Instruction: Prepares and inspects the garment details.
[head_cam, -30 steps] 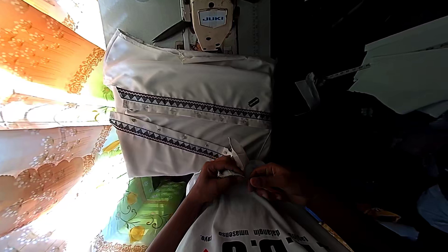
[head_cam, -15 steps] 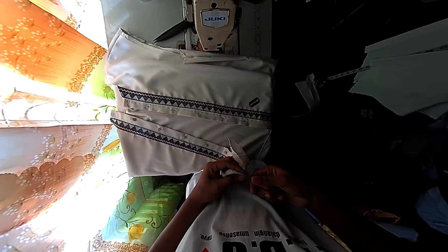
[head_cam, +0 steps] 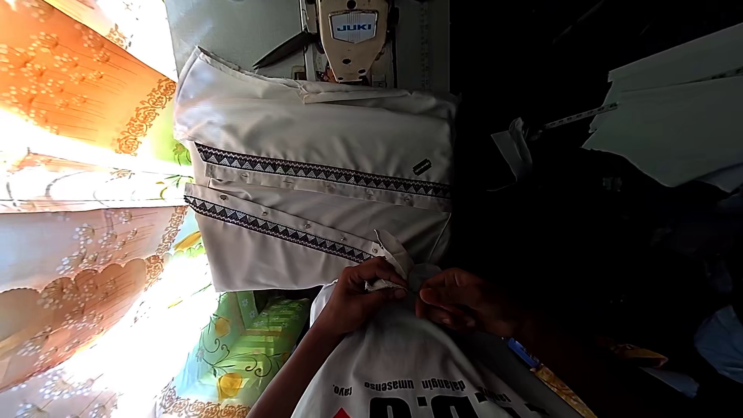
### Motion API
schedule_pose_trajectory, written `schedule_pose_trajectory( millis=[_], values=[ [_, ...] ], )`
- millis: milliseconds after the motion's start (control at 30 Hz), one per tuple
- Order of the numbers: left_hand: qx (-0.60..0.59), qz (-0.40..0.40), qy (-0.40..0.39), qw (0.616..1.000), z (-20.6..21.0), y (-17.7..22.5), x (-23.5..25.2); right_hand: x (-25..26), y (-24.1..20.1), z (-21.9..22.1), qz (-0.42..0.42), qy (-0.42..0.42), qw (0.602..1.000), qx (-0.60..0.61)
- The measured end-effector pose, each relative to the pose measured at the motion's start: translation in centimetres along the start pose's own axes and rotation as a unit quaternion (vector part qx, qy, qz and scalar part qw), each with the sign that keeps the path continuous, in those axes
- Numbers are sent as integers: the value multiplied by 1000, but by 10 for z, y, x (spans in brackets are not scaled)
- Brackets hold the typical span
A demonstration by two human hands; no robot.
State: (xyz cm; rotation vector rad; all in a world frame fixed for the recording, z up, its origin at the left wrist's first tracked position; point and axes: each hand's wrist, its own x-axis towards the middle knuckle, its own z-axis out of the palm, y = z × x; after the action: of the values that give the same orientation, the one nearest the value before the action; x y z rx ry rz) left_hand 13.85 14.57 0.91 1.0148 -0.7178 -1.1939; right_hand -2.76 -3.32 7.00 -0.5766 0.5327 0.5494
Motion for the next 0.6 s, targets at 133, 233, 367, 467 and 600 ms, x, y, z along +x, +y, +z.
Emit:
schedule_pose_trajectory(
  millis=[133, 233, 367, 467, 600],
  values=[
    [10, -1, 1, 1000, 0, 1, 1, 0, -3, 1, 14, 3, 1000, -12],
    [12, 1, 4, 1000, 1, 1, 1, 2, -5, 3, 12, 7, 1000, -6],
    [15, -1, 10, 1000, 1, 1, -1, 6, -2, 6, 6, 1, 1000, 24],
    [7, 1, 9, 1000, 1, 1, -2, 8, 2, 6, -1, -9, 999, 45],
    [-5, 10, -14, 1000, -2, -1, -2, 9, 5, 5, -10, -10, 998, 58]
  ],
)
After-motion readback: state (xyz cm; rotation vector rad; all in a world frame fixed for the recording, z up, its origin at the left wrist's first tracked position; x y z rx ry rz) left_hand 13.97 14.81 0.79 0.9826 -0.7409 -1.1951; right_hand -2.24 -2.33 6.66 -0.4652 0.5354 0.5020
